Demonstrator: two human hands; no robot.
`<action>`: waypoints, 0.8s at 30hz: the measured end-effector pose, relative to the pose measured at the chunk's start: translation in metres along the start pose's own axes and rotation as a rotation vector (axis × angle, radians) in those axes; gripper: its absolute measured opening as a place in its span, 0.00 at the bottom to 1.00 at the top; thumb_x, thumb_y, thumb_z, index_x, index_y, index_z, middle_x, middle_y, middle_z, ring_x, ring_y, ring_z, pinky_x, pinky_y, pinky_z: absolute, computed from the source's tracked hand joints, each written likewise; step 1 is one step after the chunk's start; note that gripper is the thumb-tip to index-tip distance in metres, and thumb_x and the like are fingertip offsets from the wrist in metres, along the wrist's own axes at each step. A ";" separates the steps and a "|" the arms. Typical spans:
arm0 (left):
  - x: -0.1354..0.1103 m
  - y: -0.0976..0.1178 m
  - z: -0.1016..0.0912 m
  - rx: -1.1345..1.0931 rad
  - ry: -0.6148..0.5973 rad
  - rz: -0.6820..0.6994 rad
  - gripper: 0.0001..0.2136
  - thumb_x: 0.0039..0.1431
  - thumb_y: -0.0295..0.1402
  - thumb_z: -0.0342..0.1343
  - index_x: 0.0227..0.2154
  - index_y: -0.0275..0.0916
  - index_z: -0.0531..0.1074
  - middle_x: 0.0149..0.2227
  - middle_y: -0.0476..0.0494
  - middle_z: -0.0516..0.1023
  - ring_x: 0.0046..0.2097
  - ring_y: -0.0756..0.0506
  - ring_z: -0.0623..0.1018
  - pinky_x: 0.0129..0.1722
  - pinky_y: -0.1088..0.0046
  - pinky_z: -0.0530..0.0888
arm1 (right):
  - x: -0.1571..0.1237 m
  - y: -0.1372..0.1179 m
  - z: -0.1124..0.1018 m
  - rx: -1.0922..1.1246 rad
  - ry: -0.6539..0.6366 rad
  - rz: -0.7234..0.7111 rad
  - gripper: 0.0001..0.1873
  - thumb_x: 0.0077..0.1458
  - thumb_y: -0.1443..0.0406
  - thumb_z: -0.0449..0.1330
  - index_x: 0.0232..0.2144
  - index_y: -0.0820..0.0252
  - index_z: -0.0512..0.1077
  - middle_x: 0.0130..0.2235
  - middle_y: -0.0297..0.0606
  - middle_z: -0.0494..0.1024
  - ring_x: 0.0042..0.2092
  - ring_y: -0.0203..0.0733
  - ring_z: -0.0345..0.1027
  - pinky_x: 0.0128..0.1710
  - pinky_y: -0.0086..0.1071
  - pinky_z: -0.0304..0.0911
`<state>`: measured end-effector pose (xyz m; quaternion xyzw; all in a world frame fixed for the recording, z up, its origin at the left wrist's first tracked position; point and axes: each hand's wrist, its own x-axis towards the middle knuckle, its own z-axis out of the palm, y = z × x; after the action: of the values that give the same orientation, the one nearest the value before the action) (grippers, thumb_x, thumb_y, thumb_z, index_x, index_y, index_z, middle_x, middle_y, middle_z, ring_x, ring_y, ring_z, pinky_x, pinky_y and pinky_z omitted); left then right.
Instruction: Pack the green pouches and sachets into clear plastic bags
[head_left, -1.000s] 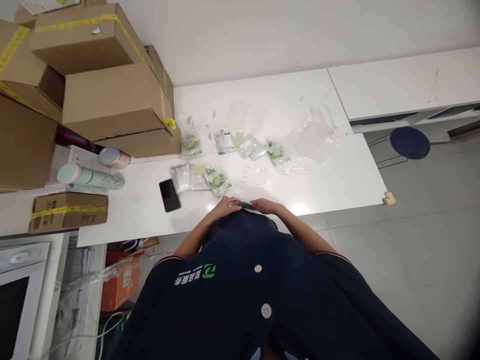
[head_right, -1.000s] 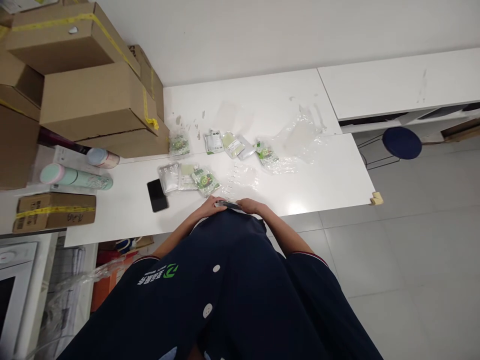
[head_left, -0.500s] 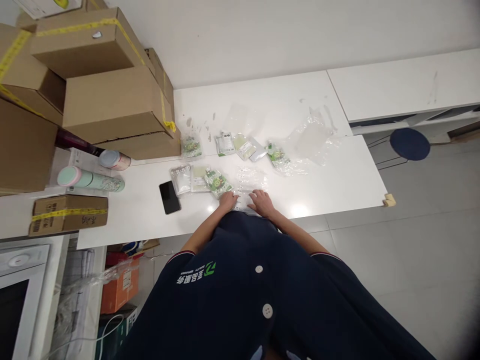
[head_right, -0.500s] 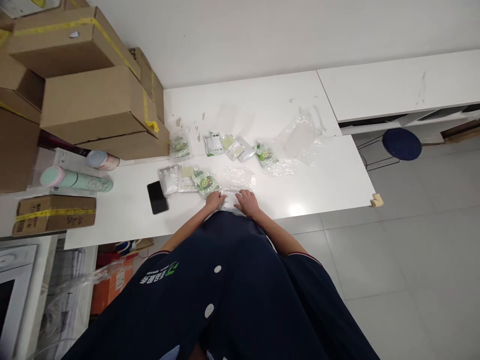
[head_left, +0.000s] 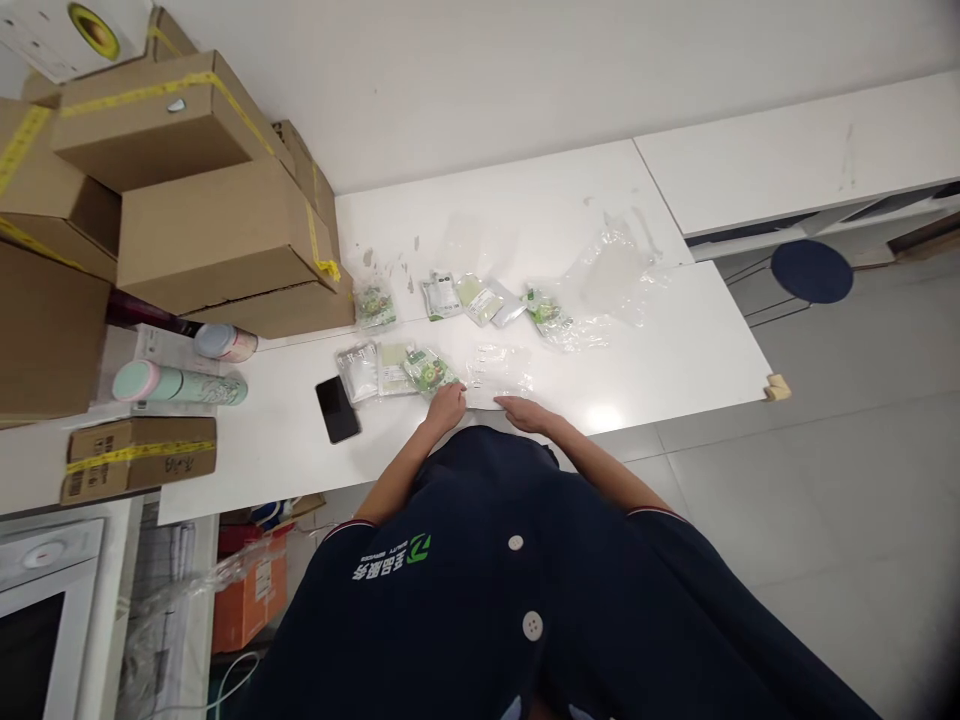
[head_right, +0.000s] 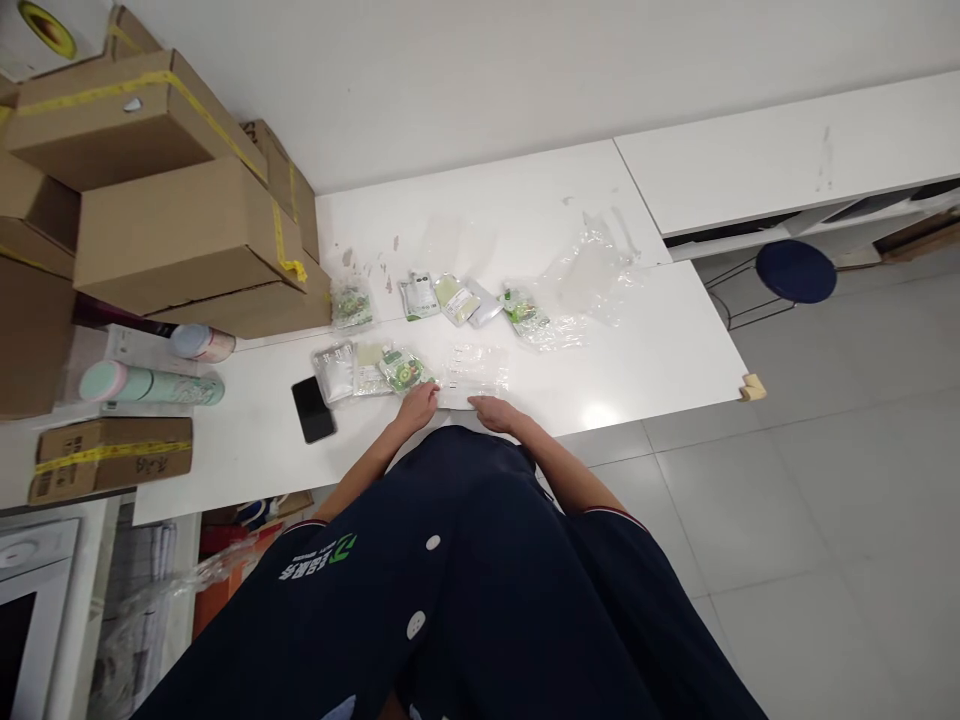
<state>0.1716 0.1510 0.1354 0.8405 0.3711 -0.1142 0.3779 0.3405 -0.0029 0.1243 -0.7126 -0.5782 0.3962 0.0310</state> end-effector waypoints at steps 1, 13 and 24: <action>-0.004 -0.002 -0.005 -0.018 -0.029 0.081 0.20 0.58 0.22 0.46 0.53 0.40 0.68 0.57 0.40 0.70 0.61 0.44 0.65 0.61 0.68 0.59 | 0.001 0.003 -0.010 0.039 -0.016 -0.014 0.29 0.58 0.71 0.47 0.62 0.60 0.62 0.61 0.44 0.67 0.61 0.47 0.63 0.58 0.40 0.59; 0.065 0.015 -0.008 -0.150 0.080 -0.060 0.08 0.55 0.35 0.58 0.37 0.40 0.69 0.34 0.47 0.74 0.40 0.46 0.74 0.42 0.72 0.67 | 0.060 0.025 -0.094 0.085 -0.011 0.150 0.17 0.54 0.68 0.55 0.44 0.57 0.76 0.42 0.40 0.80 0.41 0.46 0.74 0.39 0.32 0.66; 0.123 0.019 -0.025 -0.118 0.012 -0.226 0.23 0.49 0.32 0.62 0.49 0.36 0.65 0.48 0.37 0.74 0.51 0.41 0.72 0.44 0.72 0.67 | 0.040 0.040 -0.041 0.013 0.385 0.371 0.25 0.60 0.63 0.52 0.60 0.56 0.65 0.63 0.49 0.60 0.58 0.57 0.61 0.52 0.46 0.63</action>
<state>0.2685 0.2268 0.1046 0.7703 0.4718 -0.1290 0.4090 0.3981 0.0353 0.1109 -0.8684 -0.4185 0.2560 0.0720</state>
